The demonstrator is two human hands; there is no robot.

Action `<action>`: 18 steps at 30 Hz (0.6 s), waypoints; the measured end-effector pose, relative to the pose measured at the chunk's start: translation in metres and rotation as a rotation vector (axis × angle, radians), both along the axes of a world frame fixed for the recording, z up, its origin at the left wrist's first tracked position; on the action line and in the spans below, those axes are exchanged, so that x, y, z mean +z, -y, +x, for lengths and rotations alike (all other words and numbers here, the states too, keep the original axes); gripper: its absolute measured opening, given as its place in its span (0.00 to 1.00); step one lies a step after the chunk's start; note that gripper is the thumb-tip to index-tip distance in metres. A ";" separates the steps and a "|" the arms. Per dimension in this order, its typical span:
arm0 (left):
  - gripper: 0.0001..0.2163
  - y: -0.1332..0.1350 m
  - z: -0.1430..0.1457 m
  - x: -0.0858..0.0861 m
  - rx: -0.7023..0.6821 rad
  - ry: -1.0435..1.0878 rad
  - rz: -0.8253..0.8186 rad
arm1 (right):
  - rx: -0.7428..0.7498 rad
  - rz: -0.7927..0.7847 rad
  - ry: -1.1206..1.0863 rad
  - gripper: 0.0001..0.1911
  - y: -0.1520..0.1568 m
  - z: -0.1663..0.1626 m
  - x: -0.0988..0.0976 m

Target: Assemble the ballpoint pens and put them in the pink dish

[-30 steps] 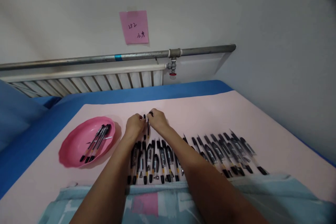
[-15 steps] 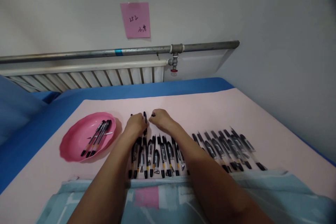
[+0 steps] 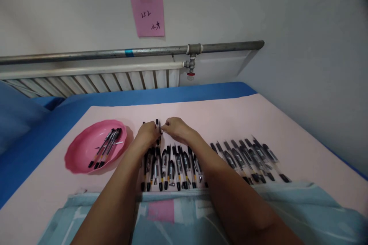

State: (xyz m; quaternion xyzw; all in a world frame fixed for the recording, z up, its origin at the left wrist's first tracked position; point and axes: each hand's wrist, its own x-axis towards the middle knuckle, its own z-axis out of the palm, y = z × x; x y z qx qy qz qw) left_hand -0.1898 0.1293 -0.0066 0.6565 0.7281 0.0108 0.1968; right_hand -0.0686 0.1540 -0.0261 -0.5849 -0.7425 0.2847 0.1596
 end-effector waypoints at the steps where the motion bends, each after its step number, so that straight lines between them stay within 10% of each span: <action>1: 0.15 0.000 -0.001 0.000 0.002 0.008 -0.005 | -0.006 0.008 -0.003 0.10 -0.001 0.000 0.000; 18: 0.15 -0.001 -0.008 -0.003 0.012 0.096 -0.058 | 0.095 0.028 0.043 0.11 0.002 -0.003 0.006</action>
